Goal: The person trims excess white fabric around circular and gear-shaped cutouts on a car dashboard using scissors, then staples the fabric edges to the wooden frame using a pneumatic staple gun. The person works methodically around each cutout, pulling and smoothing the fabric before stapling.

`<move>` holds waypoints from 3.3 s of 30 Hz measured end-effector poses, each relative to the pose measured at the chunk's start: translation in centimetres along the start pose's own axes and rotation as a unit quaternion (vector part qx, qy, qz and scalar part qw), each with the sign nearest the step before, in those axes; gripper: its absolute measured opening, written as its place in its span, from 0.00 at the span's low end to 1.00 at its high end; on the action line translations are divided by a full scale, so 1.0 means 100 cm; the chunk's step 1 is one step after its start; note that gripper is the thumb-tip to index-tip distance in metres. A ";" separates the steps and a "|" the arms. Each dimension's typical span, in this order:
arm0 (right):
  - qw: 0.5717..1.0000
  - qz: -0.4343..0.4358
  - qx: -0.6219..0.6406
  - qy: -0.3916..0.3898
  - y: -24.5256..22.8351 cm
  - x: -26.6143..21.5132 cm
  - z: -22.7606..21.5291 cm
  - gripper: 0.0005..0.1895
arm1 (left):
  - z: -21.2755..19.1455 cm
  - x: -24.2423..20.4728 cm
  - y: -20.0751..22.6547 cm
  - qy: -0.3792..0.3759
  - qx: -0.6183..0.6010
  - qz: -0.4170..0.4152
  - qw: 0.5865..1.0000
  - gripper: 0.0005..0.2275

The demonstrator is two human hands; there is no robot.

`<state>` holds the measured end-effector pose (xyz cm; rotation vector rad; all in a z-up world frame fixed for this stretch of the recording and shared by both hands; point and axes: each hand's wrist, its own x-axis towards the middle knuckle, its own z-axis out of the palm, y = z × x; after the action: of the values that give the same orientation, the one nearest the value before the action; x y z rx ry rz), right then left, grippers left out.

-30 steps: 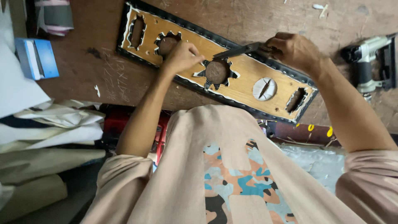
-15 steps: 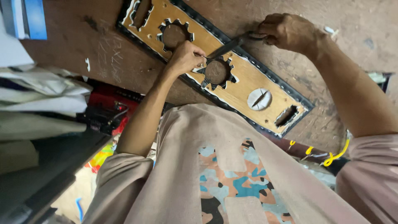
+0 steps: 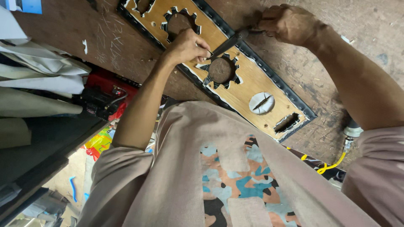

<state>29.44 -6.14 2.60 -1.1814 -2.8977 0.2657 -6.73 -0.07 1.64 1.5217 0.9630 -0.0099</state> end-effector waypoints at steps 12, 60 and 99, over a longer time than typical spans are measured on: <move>0.935 0.270 0.226 0.042 -0.076 -0.067 -0.038 0.11 | -0.053 -0.103 -0.052 0.180 0.357 -0.103 0.911 0.23; 0.391 0.671 0.370 0.510 -0.404 -0.081 0.094 0.19 | 0.043 0.076 0.060 -0.179 0.487 0.300 0.801 0.41; 0.748 0.573 0.133 0.309 -0.270 -0.049 0.031 0.09 | 0.052 0.157 0.071 -0.245 0.310 0.405 0.825 0.05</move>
<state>14.05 -29.02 4.09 -2.2340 -1.2367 0.1873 10.13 5.13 -1.96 2.2821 -0.1906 -0.1102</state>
